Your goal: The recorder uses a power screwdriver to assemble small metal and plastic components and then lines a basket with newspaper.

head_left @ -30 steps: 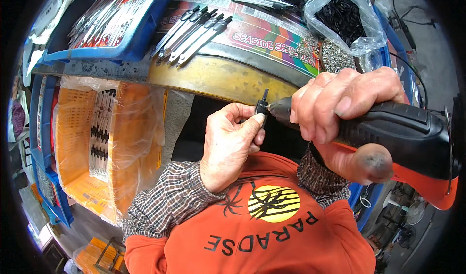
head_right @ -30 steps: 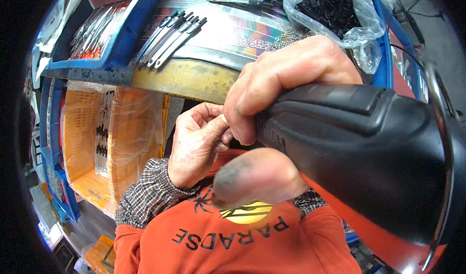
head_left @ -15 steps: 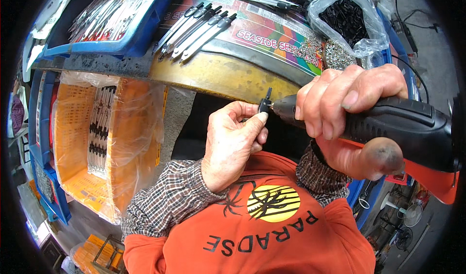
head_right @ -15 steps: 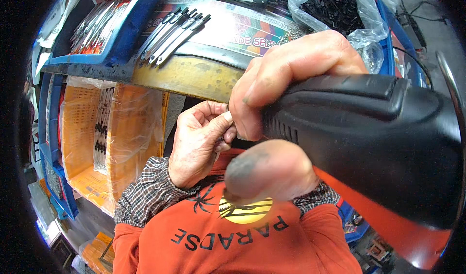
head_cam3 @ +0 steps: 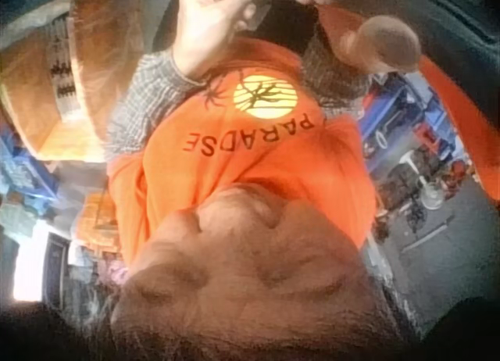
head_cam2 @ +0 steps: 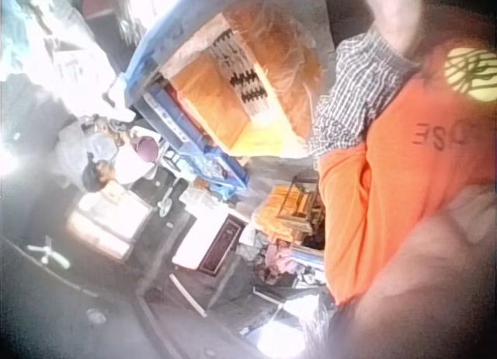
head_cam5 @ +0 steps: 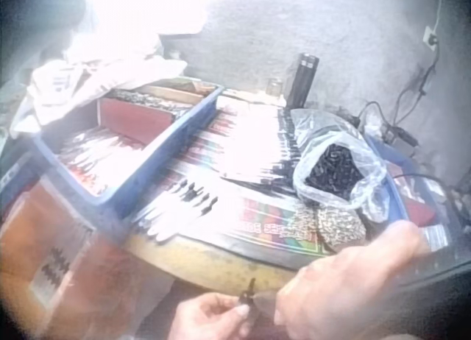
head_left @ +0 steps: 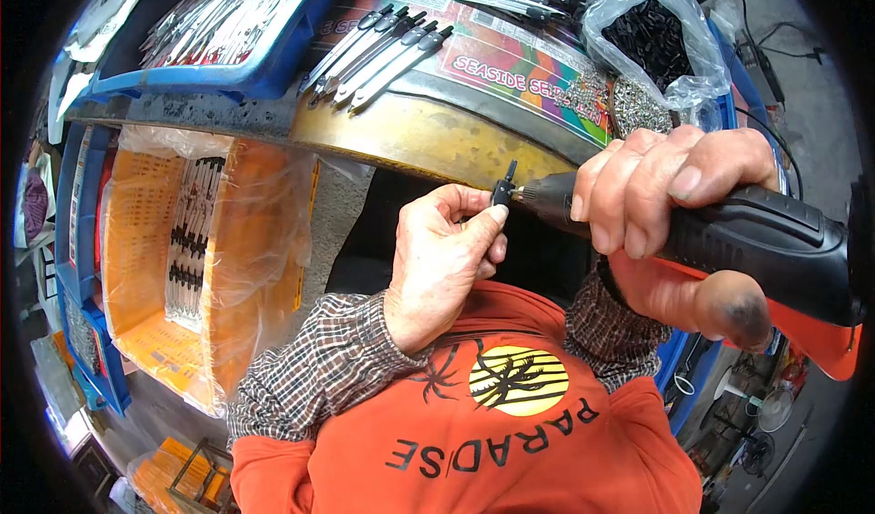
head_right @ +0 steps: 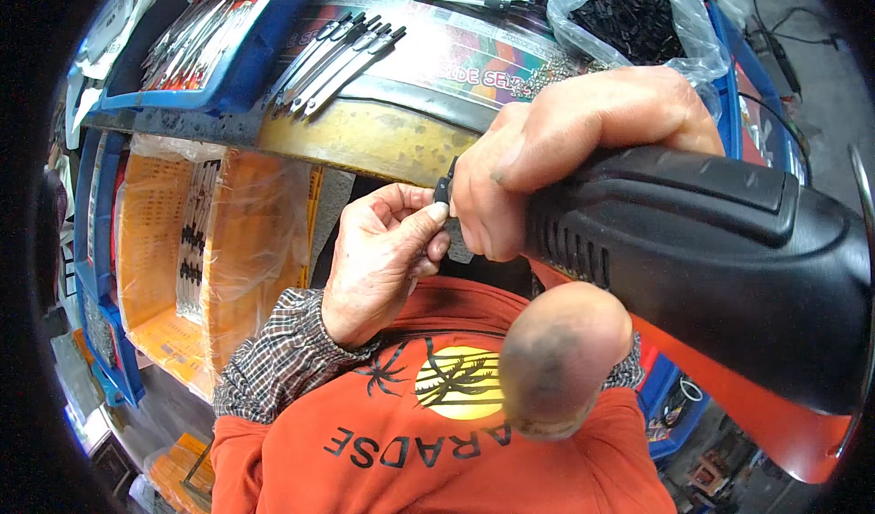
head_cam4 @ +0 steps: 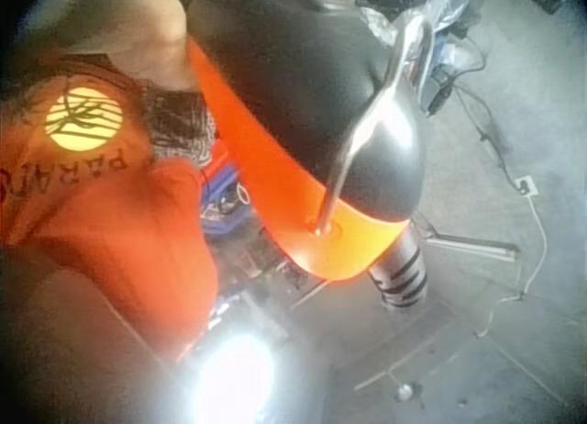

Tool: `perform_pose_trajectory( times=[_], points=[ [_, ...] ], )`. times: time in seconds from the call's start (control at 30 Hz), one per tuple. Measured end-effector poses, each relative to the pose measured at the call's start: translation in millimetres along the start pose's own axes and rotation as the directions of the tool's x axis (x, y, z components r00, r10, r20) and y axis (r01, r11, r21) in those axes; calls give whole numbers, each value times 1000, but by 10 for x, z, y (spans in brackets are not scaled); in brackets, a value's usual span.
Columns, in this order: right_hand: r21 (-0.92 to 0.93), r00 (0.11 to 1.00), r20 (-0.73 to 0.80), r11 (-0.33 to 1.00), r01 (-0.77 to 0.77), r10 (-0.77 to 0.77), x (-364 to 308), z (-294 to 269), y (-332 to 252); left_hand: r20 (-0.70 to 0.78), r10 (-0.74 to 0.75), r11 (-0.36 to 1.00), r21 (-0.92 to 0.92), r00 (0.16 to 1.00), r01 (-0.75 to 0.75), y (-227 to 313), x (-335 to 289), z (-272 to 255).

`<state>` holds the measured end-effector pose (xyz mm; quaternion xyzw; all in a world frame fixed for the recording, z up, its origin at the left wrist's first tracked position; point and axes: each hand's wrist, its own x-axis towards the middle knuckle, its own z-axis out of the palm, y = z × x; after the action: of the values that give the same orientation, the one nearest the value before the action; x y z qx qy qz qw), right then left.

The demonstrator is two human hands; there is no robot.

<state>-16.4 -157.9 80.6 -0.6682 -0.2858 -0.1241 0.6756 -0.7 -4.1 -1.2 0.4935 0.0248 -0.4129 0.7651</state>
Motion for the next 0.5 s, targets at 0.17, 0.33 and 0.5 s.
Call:
perform_pose_trajectory(
  times=[0.17, 0.33, 0.5],
  points=[
    [14, 1000, 15, 1000, -6, 6, 59, 8, 39, 35, -14, 999, 29, 999, 13, 24, -5, 8],
    [30, 999, 32, 999, -15, 14, 44, -31, 34, 26, -20, 999, 43, 999, 19, 30, -2, 15],
    [49, 998, 54, 998, -25, 23, 19, -44, 9, 26, -19, 999, 38, 999, 18, 18, -7, -9]
  ],
)
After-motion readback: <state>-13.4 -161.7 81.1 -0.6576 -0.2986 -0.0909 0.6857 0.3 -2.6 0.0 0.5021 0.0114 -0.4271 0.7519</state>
